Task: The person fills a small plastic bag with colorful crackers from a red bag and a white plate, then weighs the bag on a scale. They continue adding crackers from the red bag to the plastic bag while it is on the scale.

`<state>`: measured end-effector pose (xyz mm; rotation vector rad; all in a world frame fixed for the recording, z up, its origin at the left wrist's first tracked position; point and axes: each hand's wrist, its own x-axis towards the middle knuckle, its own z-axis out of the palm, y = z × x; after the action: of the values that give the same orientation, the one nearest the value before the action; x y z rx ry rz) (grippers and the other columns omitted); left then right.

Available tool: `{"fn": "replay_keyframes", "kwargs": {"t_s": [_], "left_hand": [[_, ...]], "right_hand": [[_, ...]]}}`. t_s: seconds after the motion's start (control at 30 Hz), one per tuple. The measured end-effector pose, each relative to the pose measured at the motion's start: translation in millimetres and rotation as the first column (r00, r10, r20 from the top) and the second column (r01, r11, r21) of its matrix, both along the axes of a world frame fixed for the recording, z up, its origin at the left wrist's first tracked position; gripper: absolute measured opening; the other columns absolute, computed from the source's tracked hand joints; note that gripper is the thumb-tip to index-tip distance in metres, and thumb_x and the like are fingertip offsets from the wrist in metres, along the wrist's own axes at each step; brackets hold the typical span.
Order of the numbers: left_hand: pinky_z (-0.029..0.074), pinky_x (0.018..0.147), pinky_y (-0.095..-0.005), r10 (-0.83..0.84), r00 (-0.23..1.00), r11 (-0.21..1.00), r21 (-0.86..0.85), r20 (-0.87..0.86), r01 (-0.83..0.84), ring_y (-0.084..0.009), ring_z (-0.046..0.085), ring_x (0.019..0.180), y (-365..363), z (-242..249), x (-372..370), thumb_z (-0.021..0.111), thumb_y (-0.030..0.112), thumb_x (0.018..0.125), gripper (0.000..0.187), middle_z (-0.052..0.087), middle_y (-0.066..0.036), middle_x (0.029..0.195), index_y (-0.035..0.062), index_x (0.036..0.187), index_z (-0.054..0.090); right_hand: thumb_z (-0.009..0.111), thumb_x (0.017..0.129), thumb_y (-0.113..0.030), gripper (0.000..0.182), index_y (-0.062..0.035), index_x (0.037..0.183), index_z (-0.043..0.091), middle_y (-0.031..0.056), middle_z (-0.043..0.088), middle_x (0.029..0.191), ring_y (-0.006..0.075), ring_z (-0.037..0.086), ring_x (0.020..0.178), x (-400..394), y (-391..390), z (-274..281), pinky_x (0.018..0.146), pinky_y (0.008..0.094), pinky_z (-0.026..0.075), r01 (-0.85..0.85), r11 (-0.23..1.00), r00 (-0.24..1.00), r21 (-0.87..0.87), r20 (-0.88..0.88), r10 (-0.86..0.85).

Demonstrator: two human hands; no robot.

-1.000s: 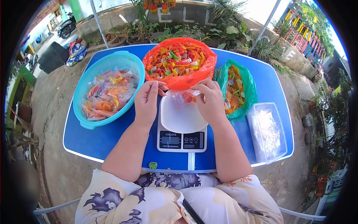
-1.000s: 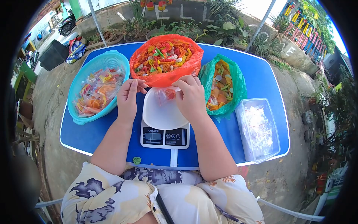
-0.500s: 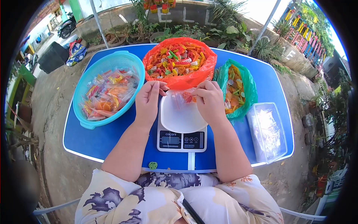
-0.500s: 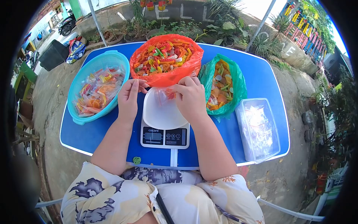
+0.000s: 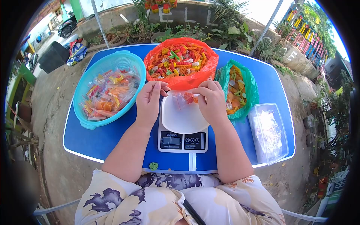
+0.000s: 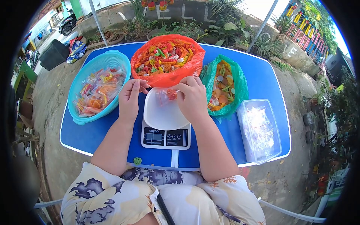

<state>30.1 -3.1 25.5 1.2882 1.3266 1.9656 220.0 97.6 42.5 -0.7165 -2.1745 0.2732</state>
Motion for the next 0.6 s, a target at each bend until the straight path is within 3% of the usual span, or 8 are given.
{"fn": "replay_keyframes", "kwargs": {"t_s": [0.23, 0.4, 0.5, 0.6], "left_hand": [[0.051, 0.081, -0.0256, -0.005, 1.000, 1.000, -0.001, -0.008, 0.005, -0.0110, 0.062, 0.082, 0, 0, 0, 0.049, 0.017, 0.108, 0.025, 0.069, -0.008, 0.095, -0.0015, 0.107, 0.066], [0.052, 0.081, -0.0252, -0.029, 1.000, 1.000, 0.007, -0.013, 0.029, -0.0103, 0.060, 0.083, 0, 1, 0, 0.049, 0.014, 0.108, 0.022, 0.067, -0.007, 0.095, -0.0023, 0.108, 0.064], [0.052, 0.083, -0.0262, 0.022, 0.995, 0.999, 0.033, -0.099, -0.019, -0.0116, 0.061, 0.084, 1, 0, -2, 0.054, 0.010, 0.104, 0.018, 0.068, -0.007, 0.099, -0.0019, 0.114, 0.063], [0.050, 0.091, -0.0300, 0.150, 0.893, 0.989, 0.055, -0.425, -0.139, -0.0124, 0.062, 0.094, -4, 8, -6, 0.057, 0.010, 0.103, 0.034, 0.065, -0.009, 0.117, 0.0001, 0.135, 0.054]], "right_hand": [[0.066, 0.077, -0.001, 0.024, -0.0100, 0.097, 0.075, 0.0040, 0.063, 0.100, 0.0273, 0.059, 0.106, 0, 2, -2, 0.091, 0.0432, 0.047, -0.045, 0.998, 0.999, -0.038, 0.019, 0.045], [0.067, 0.077, 0.001, 0.032, -0.0086, 0.107, 0.073, 0.0070, 0.064, 0.109, 0.0303, 0.059, 0.112, 2, -7, 8, 0.096, 0.0423, 0.048, -0.178, 0.979, 0.976, -0.094, 0.110, 0.188], [0.068, 0.078, 0.002, 0.032, -0.0067, 0.109, 0.072, 0.0086, 0.065, 0.110, 0.0324, 0.060, 0.112, 2, -9, 9, 0.097, 0.0417, 0.050, -0.240, 0.957, 0.960, -0.161, 0.106, 0.259], [0.069, 0.082, -0.001, 0.031, -0.0057, 0.112, 0.071, 0.0101, 0.067, 0.111, 0.0328, 0.063, 0.109, 1, -5, 4, 0.095, 0.0406, 0.052, -0.238, 0.933, 0.949, -0.270, 0.140, 0.282]]}}
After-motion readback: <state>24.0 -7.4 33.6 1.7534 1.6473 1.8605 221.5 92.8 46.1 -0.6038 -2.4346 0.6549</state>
